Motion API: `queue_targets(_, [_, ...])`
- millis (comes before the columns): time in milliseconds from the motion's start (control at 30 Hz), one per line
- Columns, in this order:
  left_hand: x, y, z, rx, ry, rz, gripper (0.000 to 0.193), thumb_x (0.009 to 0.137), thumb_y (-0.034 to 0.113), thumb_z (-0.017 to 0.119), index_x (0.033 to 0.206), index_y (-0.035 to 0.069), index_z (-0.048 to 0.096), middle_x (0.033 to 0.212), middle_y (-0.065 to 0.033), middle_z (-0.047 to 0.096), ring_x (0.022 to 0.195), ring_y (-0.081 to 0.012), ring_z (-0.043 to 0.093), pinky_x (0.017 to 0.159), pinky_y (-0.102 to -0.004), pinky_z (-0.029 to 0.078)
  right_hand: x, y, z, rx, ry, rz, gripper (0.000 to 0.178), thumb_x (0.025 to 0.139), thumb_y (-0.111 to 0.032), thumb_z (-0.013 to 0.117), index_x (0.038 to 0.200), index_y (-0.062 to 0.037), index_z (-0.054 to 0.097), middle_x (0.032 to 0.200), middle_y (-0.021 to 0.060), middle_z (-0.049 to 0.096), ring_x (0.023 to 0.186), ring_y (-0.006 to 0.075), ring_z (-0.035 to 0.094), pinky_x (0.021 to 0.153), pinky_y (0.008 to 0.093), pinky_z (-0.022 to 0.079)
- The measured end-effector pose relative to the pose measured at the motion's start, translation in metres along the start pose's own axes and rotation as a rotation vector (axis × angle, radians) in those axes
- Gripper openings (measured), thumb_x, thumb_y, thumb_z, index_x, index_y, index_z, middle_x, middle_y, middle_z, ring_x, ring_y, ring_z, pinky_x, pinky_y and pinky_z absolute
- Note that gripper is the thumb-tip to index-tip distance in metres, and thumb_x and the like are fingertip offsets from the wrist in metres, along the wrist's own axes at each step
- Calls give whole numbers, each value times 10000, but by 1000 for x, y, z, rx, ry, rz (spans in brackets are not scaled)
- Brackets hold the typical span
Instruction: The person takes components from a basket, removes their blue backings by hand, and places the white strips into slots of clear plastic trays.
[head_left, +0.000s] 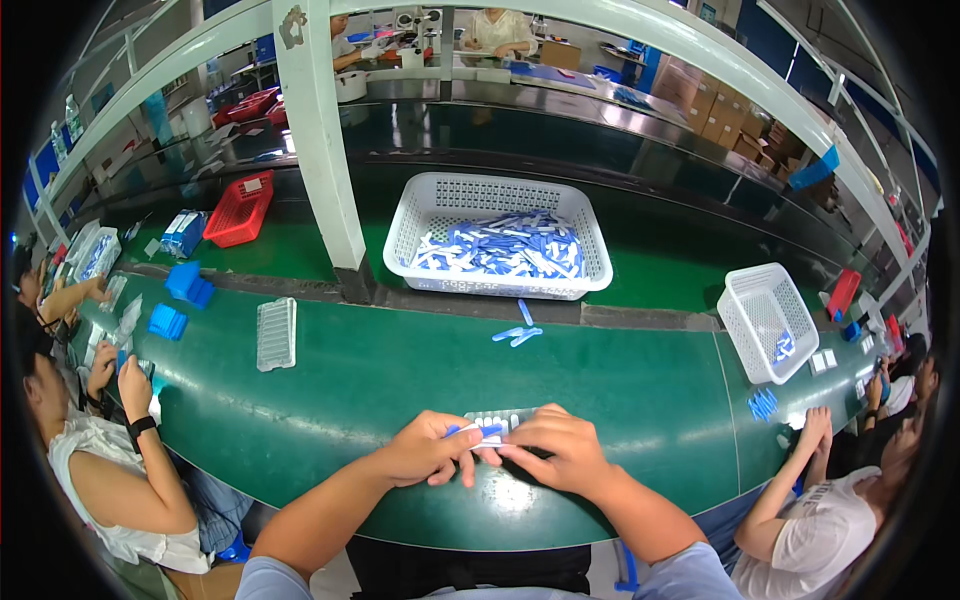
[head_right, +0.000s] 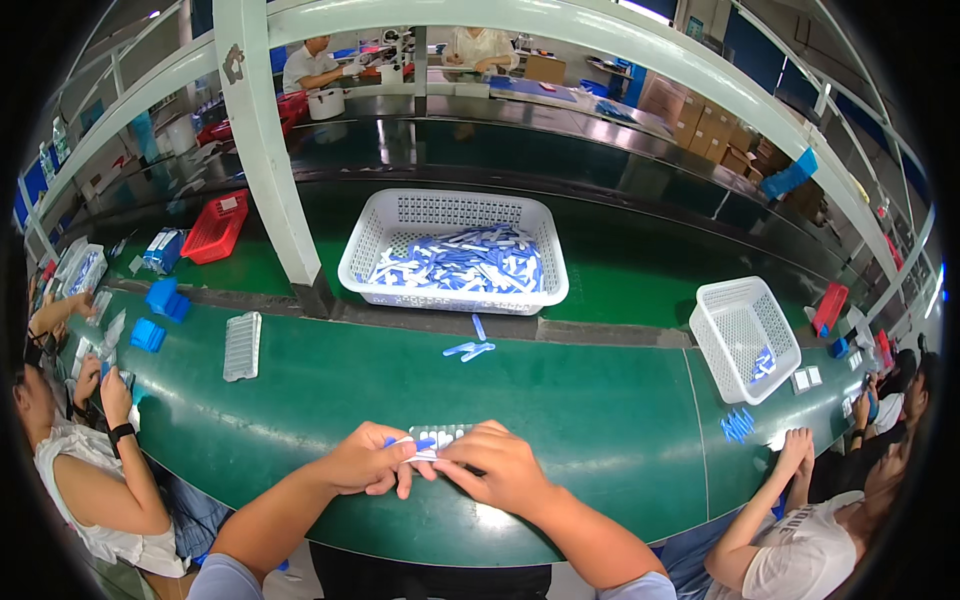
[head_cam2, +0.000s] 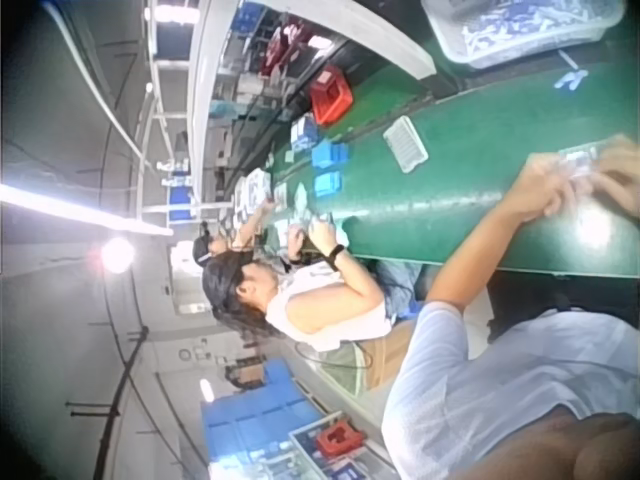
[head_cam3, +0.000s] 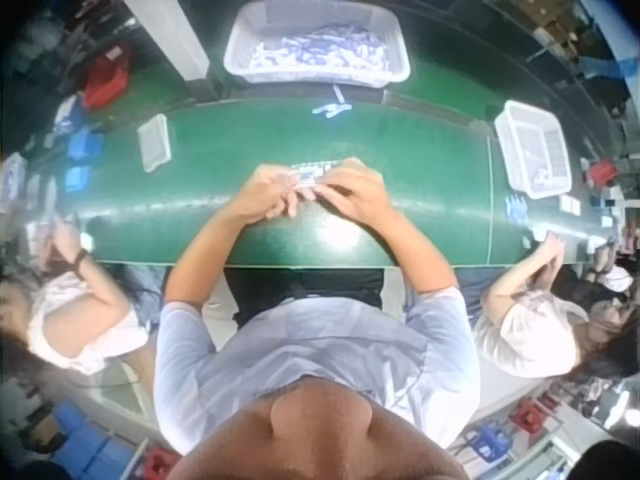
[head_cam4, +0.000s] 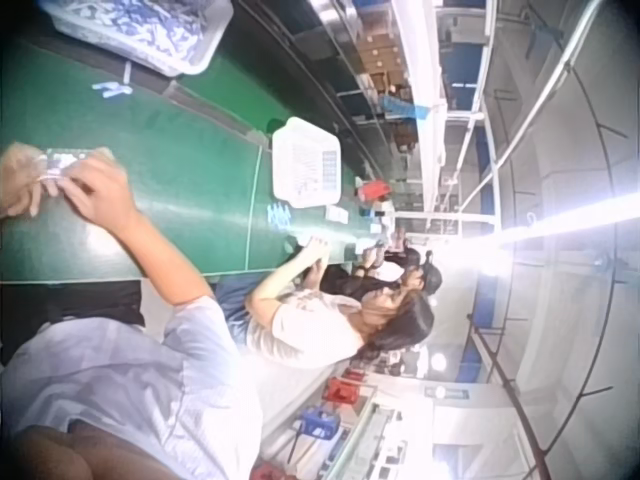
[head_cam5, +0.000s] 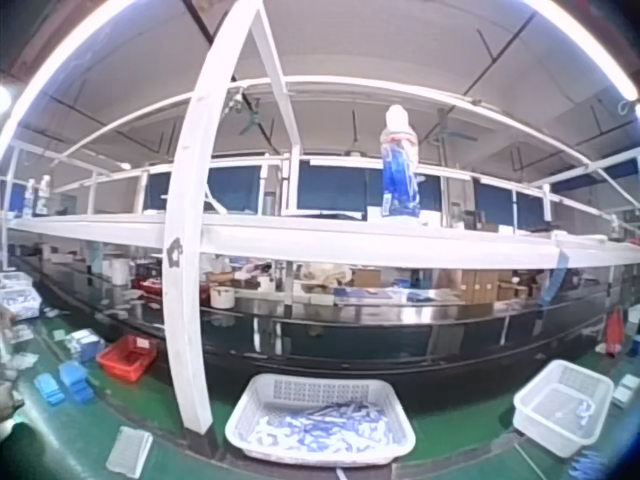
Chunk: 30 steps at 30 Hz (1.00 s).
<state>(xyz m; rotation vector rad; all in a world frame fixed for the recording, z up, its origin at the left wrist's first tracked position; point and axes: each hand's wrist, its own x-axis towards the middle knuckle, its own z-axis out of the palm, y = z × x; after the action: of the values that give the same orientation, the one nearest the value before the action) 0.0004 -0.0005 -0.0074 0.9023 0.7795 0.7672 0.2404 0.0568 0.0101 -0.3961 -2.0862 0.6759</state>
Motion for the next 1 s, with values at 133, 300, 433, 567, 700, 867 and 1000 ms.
queue_targets(133, [2,-3,12,334,67,64,319,1061,193,552,1295,16,677,1165,-103,739,718,-118,714,428,-212,444,-5,2,3,43,-75,288,105,803,-69,829,891,-41,778,831,96,749,725,232,705,711,338,532])
queue_targets(300, [2,0,6,172,31,-4,349,1066,221,551,1274,-40,654,1176,-161,728,731,-132,723,427,-213,443,-7,0,9,-57,-35,148,132,800,-101,823,926,-80,789,801,58,724,717,227,675,725,336,508])
queue_targets(433, [2,6,12,-63,86,-48,370,1072,250,546,1211,-80,639,1095,-194,735,684,-132,706,418,-212,436,-2,-2,3,-264,-45,-45,148,764,-118,852,877,-80,765,832,34,727,746,198,673,695,337,485])
queue_targets(567, [0,4,4,26,-15,-160,315,1059,235,574,1104,-60,675,955,-135,745,602,-108,664,420,-206,422,6,-7,-6,-484,-65,-363,239,733,-192,885,902,-116,733,835,-9,703,748,177,640,704,341,443])
queue_targets(700, [1,7,10,268,156,-22,243,1041,162,593,941,-34,695,843,-84,722,526,-95,626,414,-212,415,9,-1,-8,-312,-49,-98,250,760,-204,858,959,-118,734,872,-33,706,758,165,633,749,339,453])
queue_targets(867, [-1,3,19,526,211,87,244,1033,184,610,1059,-31,722,899,-81,750,597,-94,667,444,-218,445,-8,11,-2,-87,-92,129,257,763,-156,863,988,-77,768,814,24,722,744,193,649,738,321,451])
queue_targets(1000, [0,-1,17,213,192,67,254,1035,155,593,1087,-64,710,994,-152,755,699,-161,726,468,-244,513,-7,-1,16,-101,-27,126,153,813,-129,803,956,-78,778,793,44,721,714,213,636,713,334,454])
